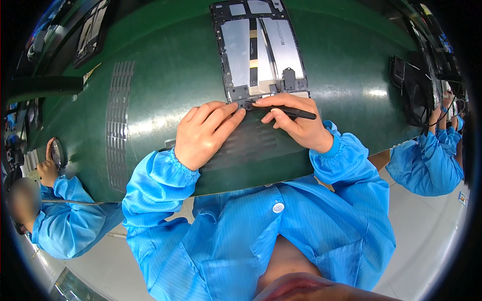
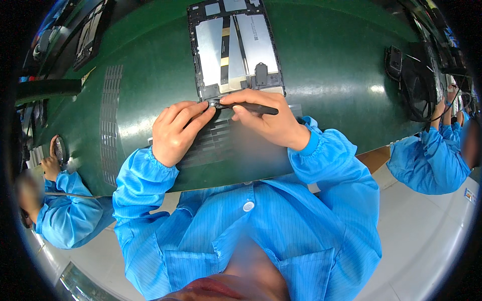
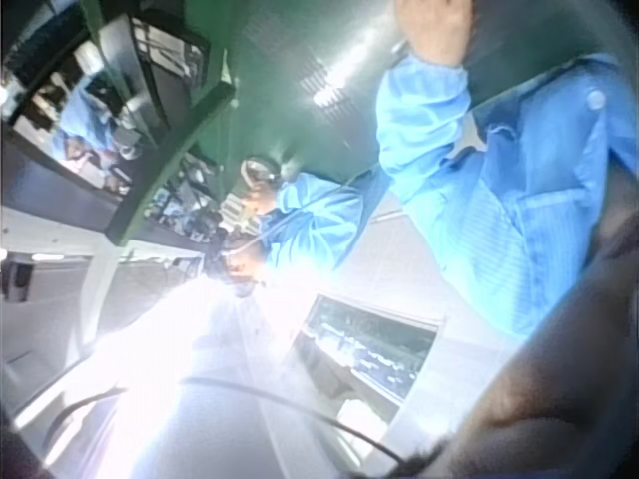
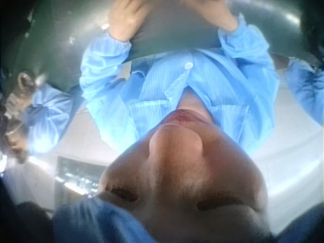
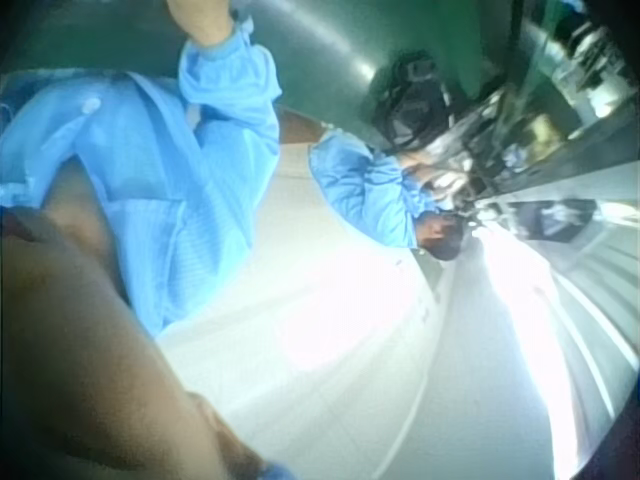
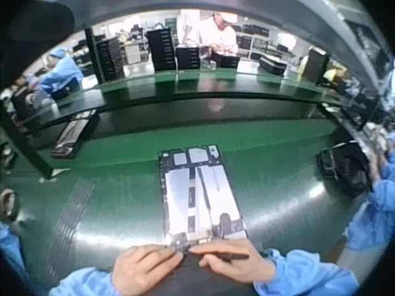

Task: Assembling internal components and connecting ribbon cables of a tablet device on a production line.

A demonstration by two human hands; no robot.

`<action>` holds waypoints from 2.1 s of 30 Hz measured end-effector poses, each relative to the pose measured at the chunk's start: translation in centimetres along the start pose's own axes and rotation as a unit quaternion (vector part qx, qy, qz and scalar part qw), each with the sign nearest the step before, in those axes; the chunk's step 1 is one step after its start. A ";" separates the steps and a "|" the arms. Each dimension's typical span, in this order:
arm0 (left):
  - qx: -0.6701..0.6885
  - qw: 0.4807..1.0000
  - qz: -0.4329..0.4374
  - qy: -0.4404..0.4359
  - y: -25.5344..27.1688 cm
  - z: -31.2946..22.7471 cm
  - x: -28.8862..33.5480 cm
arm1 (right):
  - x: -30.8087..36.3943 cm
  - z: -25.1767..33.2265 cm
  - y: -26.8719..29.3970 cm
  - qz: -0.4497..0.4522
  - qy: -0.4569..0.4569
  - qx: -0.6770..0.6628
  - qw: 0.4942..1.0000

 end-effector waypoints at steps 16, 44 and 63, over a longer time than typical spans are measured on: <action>0.007 0.999 -0.022 -0.031 -0.4 0.3 0.6 | 1.1 0.5 1.1 0.009 -0.096 -0.081 0.992; 0.077 0.972 0.144 -0.169 -2.1 -3.6 1.7 | 2.2 -1.3 1.4 -0.011 -0.131 -0.178 0.975; 0.061 0.996 -0.067 0.011 -0.1 0.8 0.2 | -7.3 -0.7 2.0 0.065 -0.169 -0.030 0.983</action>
Point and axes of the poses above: each hand's wrist, its own x-axis away from the middle knuckle, its own y-axis out of the back of the hand, z = x × y, the point moved 4 cm from there along -x, towards the middle knuckle, and after that the axes turned 6 degrees about z, right-handed, at the moved point
